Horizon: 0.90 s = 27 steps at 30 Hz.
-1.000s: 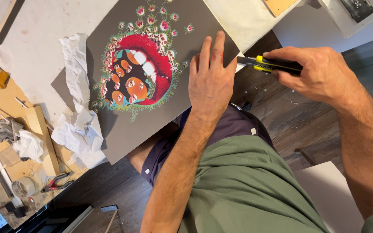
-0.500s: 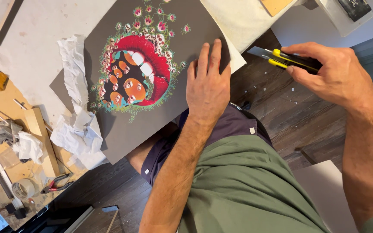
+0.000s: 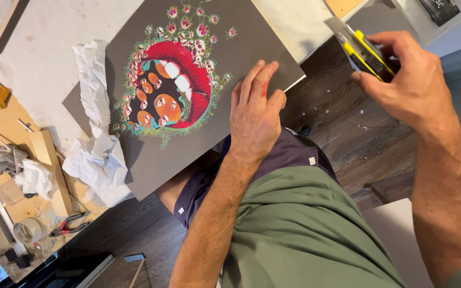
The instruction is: Cleaning, trimming, and mounting an artwork print onto a backing board
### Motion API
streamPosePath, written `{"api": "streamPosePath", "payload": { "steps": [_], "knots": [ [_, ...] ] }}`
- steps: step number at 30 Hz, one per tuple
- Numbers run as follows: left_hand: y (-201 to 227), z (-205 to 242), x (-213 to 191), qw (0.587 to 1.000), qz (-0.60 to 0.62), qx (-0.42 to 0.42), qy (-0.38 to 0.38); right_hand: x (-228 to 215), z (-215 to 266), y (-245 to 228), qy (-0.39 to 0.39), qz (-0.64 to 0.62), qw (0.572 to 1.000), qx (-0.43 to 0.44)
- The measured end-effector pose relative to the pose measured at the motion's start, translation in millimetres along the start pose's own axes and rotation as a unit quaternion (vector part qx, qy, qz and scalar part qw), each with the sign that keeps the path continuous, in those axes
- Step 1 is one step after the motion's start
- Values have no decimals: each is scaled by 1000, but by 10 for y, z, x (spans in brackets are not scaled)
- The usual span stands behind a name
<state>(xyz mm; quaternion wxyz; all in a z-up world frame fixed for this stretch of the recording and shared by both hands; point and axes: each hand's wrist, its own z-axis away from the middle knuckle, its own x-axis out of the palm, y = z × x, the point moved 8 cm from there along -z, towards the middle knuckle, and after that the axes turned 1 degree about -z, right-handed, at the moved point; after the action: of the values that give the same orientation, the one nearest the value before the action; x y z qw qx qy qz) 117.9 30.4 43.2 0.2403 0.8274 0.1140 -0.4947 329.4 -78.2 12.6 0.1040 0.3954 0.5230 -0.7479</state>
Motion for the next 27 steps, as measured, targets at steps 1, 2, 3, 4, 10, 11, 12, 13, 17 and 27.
{"api": "streamPosePath", "payload": {
  "steps": [1,2,3,4,10,11,12,13,17,27],
  "knots": [
    [20,-7,-40,1000,0,10,16,-6,-29,-42,22,7,999,-25],
    [38,-14,-83,999,1,19,32,-11,-54,-89,44,14,998,-50],
    [46,-5,-121,999,0,18,34,19,-105,-107,44,15,998,-53],
    [52,3,-131,1000,19,18,17,16,-140,-204,66,12,992,-103],
    [-3,228,-507,997,73,1,14,109,-445,-596,123,54,978,-160],
    [-48,303,-601,996,80,-12,25,136,-501,-664,139,84,973,-165],
    [-113,393,-664,997,76,-17,29,197,-603,-685,137,83,972,-171],
    [-194,490,-746,996,66,-33,45,266,-701,-730,136,108,967,-186],
    [-600,916,-1010,990,28,-121,59,552,-1047,-954,154,160,947,-234],
    [-1552,1741,-1662,944,-57,-301,124,958,-1549,-558,218,336,875,-272]
  ]
}}
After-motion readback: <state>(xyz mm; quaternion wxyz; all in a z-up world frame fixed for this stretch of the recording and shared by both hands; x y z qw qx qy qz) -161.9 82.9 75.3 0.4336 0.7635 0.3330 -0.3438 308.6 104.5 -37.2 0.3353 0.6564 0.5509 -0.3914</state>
